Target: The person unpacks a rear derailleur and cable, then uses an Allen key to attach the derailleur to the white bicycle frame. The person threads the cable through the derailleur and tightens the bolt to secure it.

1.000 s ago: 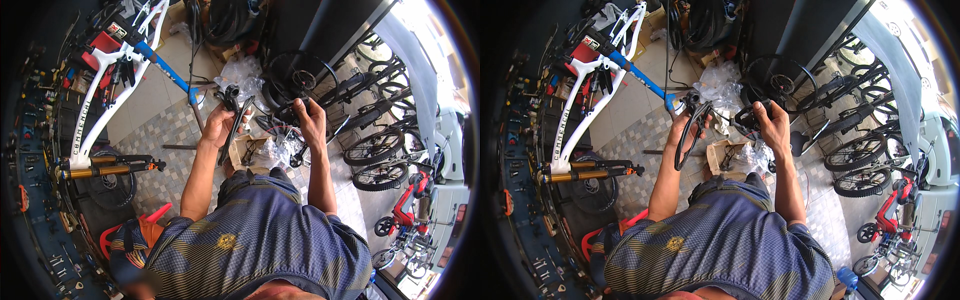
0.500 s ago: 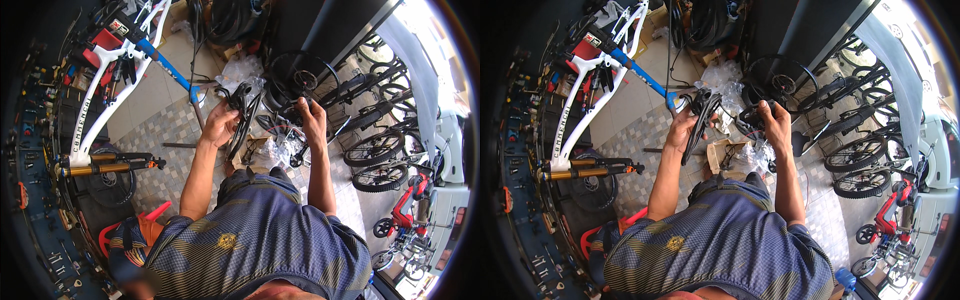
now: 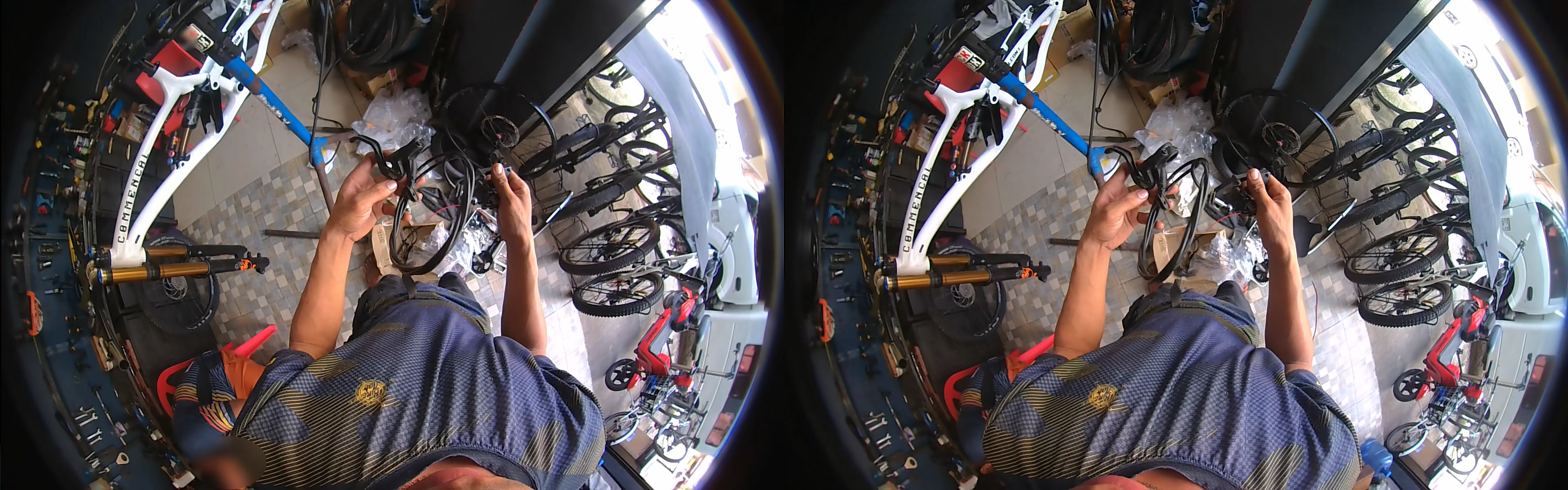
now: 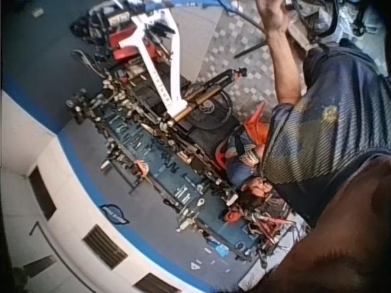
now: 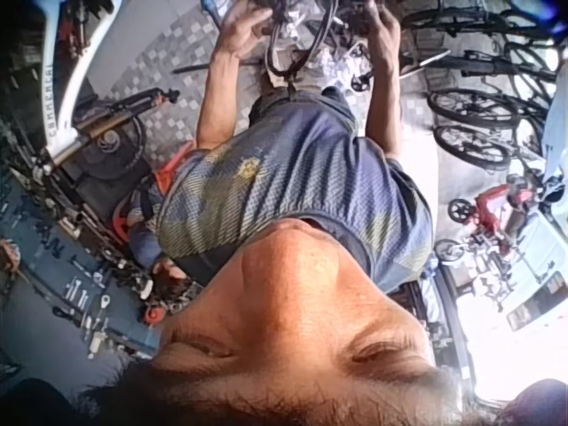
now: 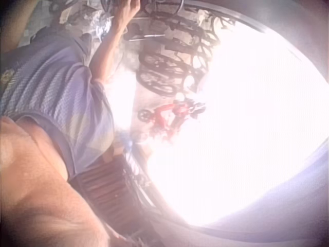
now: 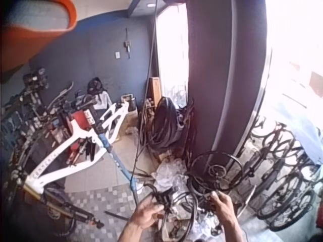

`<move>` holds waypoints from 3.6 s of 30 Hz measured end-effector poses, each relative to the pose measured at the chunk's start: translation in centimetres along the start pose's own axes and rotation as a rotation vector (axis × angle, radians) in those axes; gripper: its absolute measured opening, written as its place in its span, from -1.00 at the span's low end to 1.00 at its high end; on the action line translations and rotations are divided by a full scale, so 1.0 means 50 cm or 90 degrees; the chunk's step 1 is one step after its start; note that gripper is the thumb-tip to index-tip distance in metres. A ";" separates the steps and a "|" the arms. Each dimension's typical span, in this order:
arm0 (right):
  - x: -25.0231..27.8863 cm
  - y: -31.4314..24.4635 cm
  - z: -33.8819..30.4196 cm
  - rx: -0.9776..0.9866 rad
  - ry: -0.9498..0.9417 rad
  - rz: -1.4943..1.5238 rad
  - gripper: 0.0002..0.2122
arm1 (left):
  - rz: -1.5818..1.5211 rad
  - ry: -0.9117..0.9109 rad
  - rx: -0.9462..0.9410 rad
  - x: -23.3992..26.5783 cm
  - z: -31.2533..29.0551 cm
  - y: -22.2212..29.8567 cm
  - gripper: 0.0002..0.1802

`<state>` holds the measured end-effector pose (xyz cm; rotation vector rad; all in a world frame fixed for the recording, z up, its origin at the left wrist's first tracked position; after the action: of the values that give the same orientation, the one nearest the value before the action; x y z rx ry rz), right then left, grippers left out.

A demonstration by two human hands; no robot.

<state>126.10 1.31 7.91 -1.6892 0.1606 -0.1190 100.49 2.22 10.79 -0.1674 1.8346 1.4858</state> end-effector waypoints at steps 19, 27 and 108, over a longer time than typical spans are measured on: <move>-0.008 0.071 0.019 -0.055 -0.035 0.117 -0.63 | 0.063 -0.003 0.001 0.000 0.007 0.001 -0.43; -0.027 0.050 0.005 -0.061 -0.075 0.120 -0.60 | 0.058 0.059 0.019 0.037 0.013 -0.026 -0.49; -0.132 0.029 -0.042 -0.130 -0.269 0.233 -0.48 | -0.060 0.131 0.061 0.168 0.008 -0.123 -0.59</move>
<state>119.20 0.22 6.82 -1.8189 0.1649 0.5400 97.99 3.53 0.76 -0.3666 2.0279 1.3531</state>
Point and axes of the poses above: each hand's wrist, its own z-axis towards the middle knuckle, its own x-axis out of the back of the hand, y = z × x, the point moved 10 cm from there along z, towards the middle knuckle
